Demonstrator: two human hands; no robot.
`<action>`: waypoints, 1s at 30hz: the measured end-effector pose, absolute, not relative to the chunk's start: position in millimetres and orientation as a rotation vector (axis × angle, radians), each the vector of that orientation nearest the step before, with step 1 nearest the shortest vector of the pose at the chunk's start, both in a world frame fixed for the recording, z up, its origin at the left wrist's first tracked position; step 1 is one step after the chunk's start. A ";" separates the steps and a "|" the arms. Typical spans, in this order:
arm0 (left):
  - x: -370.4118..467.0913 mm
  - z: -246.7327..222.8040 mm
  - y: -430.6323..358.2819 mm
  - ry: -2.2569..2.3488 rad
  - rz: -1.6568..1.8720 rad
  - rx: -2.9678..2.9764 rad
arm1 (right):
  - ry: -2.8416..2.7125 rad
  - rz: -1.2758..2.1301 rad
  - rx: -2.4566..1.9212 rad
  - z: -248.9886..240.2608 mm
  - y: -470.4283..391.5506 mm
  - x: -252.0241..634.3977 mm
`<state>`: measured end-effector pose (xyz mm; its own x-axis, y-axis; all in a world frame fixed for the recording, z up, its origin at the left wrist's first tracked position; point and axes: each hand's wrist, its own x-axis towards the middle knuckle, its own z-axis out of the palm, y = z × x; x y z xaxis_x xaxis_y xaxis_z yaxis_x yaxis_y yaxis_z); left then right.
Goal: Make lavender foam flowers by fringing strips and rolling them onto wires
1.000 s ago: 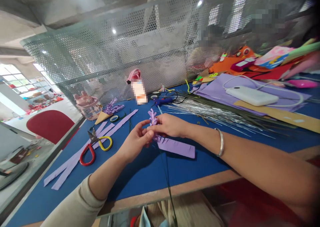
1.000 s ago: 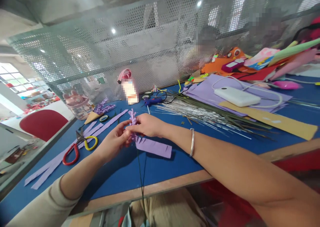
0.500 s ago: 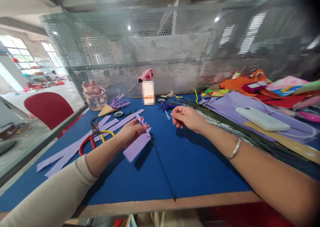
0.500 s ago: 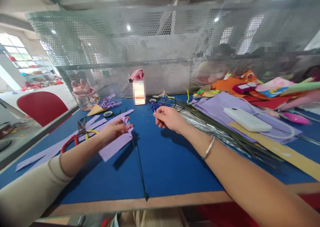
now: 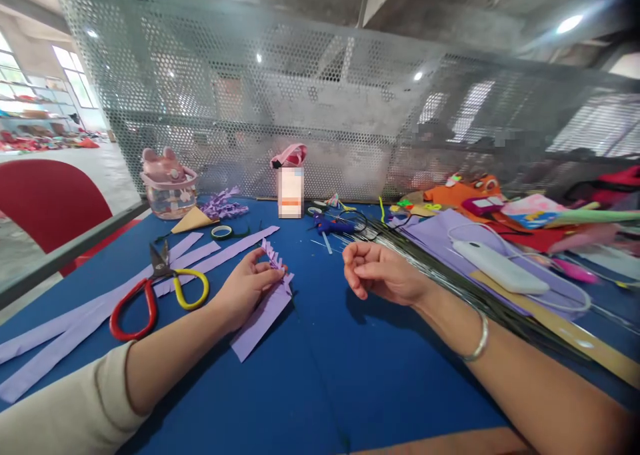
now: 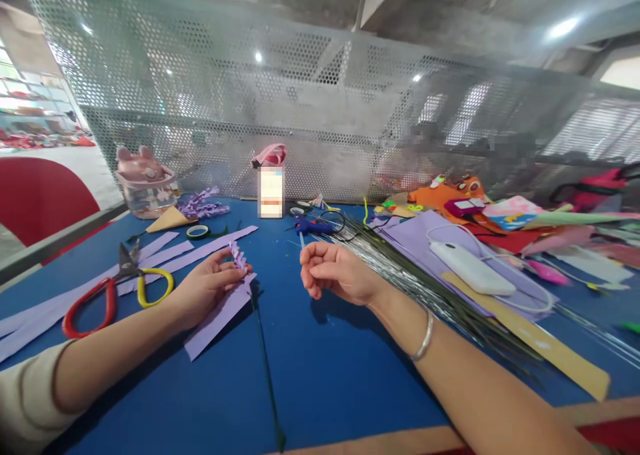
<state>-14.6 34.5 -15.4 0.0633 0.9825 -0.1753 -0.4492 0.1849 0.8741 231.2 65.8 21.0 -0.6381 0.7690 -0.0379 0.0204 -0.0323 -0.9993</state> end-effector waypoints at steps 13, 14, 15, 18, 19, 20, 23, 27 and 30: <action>-15.8 -22.8 27.2 1.313 1.084 1.520 | -2.524 -0.196 -1.628 -0.7 186.2 225.9; -17.2 -22.7 26.4 1.354 1.035 1.656 | -2.514 -0.190 -1.652 -8.2 195.3 221.0; -18.5 -22.5 25.4 1.401 0.971 1.781 | -2.495 -0.184 -1.672 -14.5 202.3 216.7; -21.5 -21.7 22.3 1.530 0.795 2.094 | -2.425 -0.185 -1.685 -23.5 212.2 210.5; -22.4 -21.2 21.7 1.563 0.772 2.182 | -2.408 -0.189 -1.683 -23.1 212.0 211.0; -23.4 -20.6 21.5 1.588 0.771 2.258 | -2.397 -0.194 -1.666 -21.2 210.3 212.9; -28.3 -18.1 24.2 1.538 0.864 2.450 | -2.320 -0.205 -1.520 -7.9 195.0 225.4; -37.2 -18.5 31.7 1.076 0.877 2.730 | -2.126 0.085 -1.457 15.1 152.2 251.5; -41.5 -22.9 33.1 0.839 0.754 2.748 | -2.130 0.670 -1.385 23.9 112.7 267.4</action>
